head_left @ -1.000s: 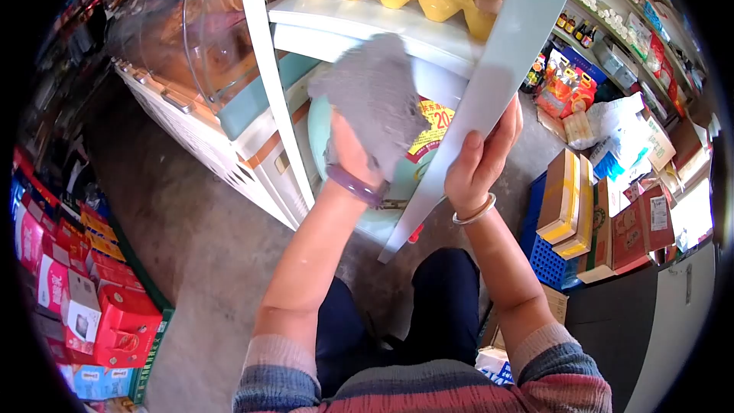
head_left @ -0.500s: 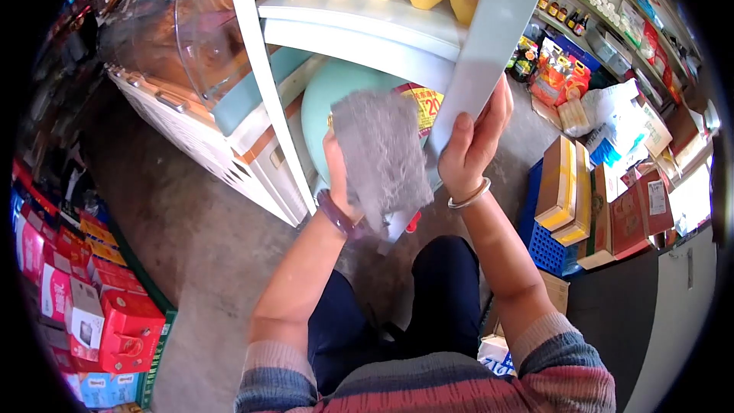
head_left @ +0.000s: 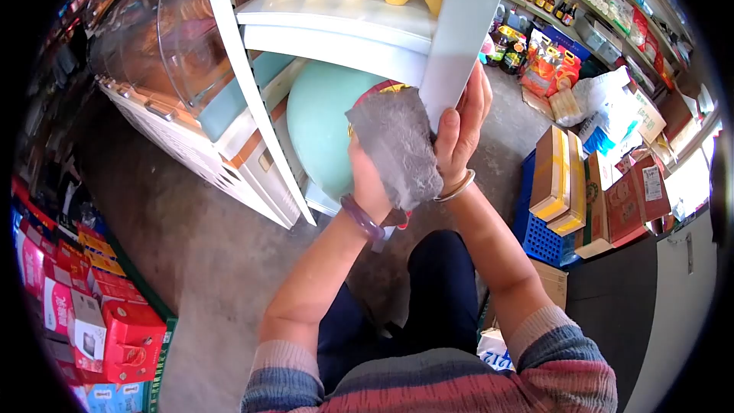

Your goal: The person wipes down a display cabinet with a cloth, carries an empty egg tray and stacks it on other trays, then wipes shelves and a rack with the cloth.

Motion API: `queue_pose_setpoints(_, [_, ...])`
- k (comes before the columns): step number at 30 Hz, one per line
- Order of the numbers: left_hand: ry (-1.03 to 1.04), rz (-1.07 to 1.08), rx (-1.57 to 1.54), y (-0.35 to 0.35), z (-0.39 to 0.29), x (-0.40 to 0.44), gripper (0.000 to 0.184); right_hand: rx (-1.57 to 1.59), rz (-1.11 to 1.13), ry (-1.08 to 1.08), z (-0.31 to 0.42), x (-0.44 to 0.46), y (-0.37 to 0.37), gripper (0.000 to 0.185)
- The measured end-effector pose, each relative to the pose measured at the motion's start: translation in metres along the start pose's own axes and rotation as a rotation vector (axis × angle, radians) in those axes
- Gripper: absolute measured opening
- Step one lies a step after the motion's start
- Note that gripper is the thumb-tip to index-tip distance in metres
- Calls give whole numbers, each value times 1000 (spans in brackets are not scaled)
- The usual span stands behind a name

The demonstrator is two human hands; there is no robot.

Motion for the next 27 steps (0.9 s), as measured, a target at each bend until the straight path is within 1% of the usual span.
queue_pose_setpoints(1, [40, -73, -1, 1, -2, 2, 40, 28, -9, 9, -3, -1, 1, 52])
queue_pose_setpoints(3, [67, -16, 275, -8, -6, 13, 48, 83, -27, 34, -9, -4, 2, 52])
queue_pose_setpoints(5, [211, -27, 702, -10, -11, 17, 45, 107, -49, 20, -9, -5, 3, 52])
queue_pose_setpoints(7, [487, -107, 1273, 23, -31, 14, 30, 117, -44, 25, -7, -4, 3, 52])
queue_pose_setpoints(9, [545, -156, 1203, 31, -40, 17, 20, 118, -51, 34, -6, -4, 2, 50])
queue_pose_setpoints(11, [612, -186, 1188, 43, -48, 25, 16, 77, -49, 52, -6, -5, 2, 49])
queue_pose_setpoints(12, [646, -190, 1207, 52, -50, 29, 21, 35, -42, -16, -2, -2, 1, 48])
queue_pose_setpoints(13, [676, -197, 1226, 58, -51, 30, 29, 23, -28, -21, -2, -2, 0, 47])
queue_pose_setpoints(14, [737, -87, 1486, 67, -53, 26, 15, 12, -12, -27, -2, -3, 0, 47])
queue_pose_setpoints(15, [578, -109, 1134, 54, -50, 25, 16, 5, 3, -36, -2, -3, 0, 47])
queue_pose_setpoints(16, [419, -125, 785, 35, -40, 21, 16, 90, 1, 27, -3, -5, -2, 47])
queue_pose_setpoints(17, [259, -135, 438, 17, -28, 17, 17, 92, 35, 34, -1, -4, -3, 47])
queue_pose_setpoints(20, [232, -247, 923, -14, -18, -15, 31, 69, 119, 59, 7, 3, -11, 47])
queue_pose_setpoints(23, [-53, 16, 2172, -28, -5, -41, 25, -55, 238, 6, 18, -2, -31, 47])
queue_pose_setpoints(24, [-77, 14, 1969, -46, -4, -51, 24, -55, 287, 61, 30, -9, -45, 49])
queue_pose_setpoints(25, [-84, 24, 1770, -56, -3, -58, 26, -35, 312, -3, 32, -35, -57, 54])
queue_pose_setpoints(26, [-67, 2, 1381, -35, -10, -62, 27, 1, 399, -151, 47, -50, -63, 57])
queue_pose_setpoints(27, [-45, 9, 987, -6, -18, -66, 28, 116, 471, -13, 57, -67, -64, 59])
Point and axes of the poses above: each hand's wrist, its own x-axis towards the middle knuckle, its own y-axis out of the palm, z = x × y, the point moved 5 cm from there along x, towards the middle knuckle, and after that the axes turned 5 degrees about x, right-handed, at the moved point
